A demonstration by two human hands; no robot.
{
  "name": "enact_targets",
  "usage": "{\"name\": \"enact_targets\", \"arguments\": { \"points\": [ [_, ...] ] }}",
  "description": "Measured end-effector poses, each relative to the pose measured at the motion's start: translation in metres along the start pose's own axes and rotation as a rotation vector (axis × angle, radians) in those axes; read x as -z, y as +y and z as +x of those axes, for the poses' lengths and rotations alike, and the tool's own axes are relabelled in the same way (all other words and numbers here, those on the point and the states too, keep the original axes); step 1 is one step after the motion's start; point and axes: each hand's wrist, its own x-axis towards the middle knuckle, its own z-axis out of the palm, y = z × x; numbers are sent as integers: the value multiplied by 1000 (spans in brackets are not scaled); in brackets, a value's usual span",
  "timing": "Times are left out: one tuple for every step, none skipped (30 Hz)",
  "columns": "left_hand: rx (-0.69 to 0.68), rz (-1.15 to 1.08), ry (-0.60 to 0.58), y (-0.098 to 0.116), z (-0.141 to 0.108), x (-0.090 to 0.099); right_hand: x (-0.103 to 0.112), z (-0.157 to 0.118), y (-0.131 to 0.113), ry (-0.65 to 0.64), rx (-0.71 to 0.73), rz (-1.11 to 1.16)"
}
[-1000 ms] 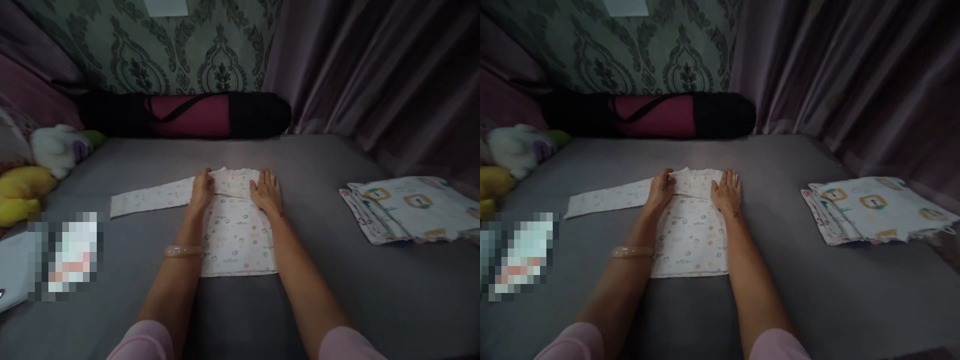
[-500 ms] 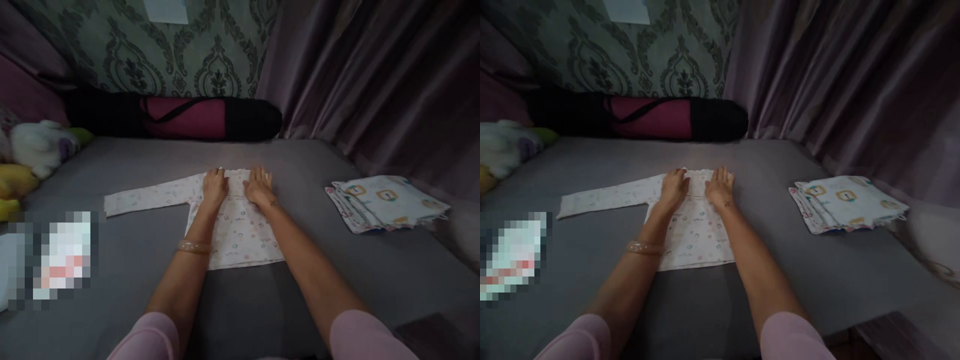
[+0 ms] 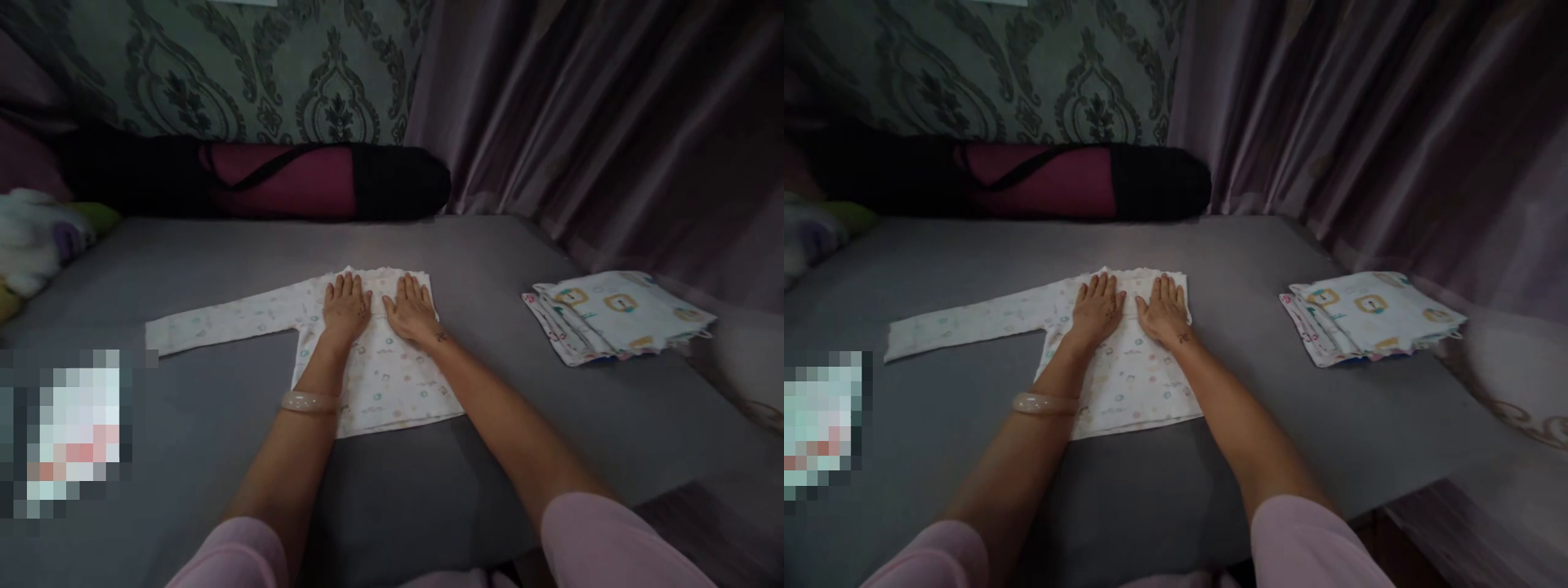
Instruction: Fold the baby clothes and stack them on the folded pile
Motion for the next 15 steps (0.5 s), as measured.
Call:
{"name": "enact_targets", "arguments": {
  "points": [
    [5, 0, -3, 0, 0, 0, 2, 0, 5, -6, -2, -10],
    [11, -1, -9, 0, 1, 0, 3, 0, 11, -15, 5, -19],
    [18, -4, -15, 1, 1, 1, 4, 0, 16, -22, 15, -27],
    [24, -5, -20, 1, 1, 1, 5, -1, 22, -21, 31, -35],
    [29, -5, -23, 1, 1, 1, 6, -1, 28, -16, 50, -41],
    [35, -1, -22, 1, 1, 2, 7, -2, 34, -6, 70, -46],
    [45, 6, -17, 1, 1, 2, 7, -2, 40, 3, 90, -49],
    [59, 12, -10, 1, 1, 3, 7, -2, 44, 8, 111, -49],
    [75, 15, -4, 1, 1, 3, 7, -2, 48, 11, 127, -47],
    [93, 12, 0, 0, 0, 3, 6, -2, 51, 10, 138, -41],
    [109, 5, 1, 0, 0, 4, 5, -2, 53, 9, 143, -33],
    [121, -4, 0, -1, 0, 4, 5, -2, 54, 13, 146, -22],
    [127, -11, -2, -2, -1, 5, 4, -2, 55, 19, 148, -9],
    [128, -15, 1, -3, -1, 5, 4, -3, 56, 26, 149, 6],
    [124, -16, 10, -5, -1, 6, 4, -3, 56, 31, 153, 22]
  ]
}}
